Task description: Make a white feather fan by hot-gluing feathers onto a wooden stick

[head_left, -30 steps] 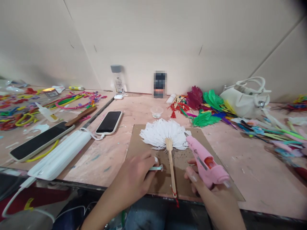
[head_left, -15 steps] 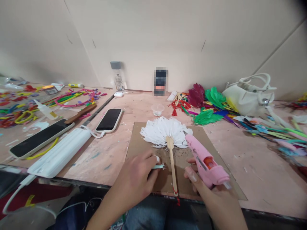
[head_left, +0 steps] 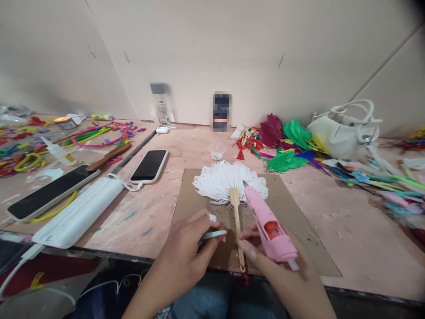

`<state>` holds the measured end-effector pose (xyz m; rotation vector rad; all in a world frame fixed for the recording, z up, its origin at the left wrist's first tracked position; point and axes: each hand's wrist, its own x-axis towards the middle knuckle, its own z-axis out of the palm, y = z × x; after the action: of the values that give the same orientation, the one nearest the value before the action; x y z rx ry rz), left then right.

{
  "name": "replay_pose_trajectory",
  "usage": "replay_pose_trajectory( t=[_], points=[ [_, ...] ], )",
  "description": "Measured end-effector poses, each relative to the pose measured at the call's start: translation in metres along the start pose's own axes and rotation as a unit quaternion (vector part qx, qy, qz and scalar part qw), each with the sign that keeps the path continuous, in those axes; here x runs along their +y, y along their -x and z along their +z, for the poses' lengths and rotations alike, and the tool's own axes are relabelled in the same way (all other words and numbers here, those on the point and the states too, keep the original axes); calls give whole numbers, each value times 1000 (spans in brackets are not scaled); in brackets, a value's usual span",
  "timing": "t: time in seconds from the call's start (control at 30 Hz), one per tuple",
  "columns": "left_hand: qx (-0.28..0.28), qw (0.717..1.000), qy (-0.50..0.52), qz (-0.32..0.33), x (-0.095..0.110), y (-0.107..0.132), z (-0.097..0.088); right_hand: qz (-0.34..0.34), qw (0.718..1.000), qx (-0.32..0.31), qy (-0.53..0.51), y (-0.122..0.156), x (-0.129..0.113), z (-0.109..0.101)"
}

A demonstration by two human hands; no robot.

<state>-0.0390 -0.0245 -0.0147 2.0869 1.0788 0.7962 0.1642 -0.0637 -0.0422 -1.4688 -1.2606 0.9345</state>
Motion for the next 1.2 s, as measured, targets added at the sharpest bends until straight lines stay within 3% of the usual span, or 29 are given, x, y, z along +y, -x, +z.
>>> replay_pose_trajectory(
  t=[0.17,0.37,0.53,0.6,0.8,0.93,1.1,1.2],
  points=[
    [3,999,30,-24,2,-2,2,-13,999,15,31,2,-6,20],
    [-2,997,65,-30,1,-3,2,-39,997,-3,64,4,-16,21],
    [65,993,82,-46,0,-2,1,-21,997,9,71,2,-14,21],
    [61,995,76,-39,-1,0,1,-26,997,27,74,2,-11,21],
    [30,999,35,29,0,5,7,8,996,79,-29,10,-16,20],
    [16,996,-34,77,2,6,13,9,995,99,-32,17,-18,20],
    [81,973,-113,183,4,4,19,8,990,144,-9,17,-13,13],
    [103,964,-103,221,6,2,20,2,989,146,6,15,-14,4]
  ],
)
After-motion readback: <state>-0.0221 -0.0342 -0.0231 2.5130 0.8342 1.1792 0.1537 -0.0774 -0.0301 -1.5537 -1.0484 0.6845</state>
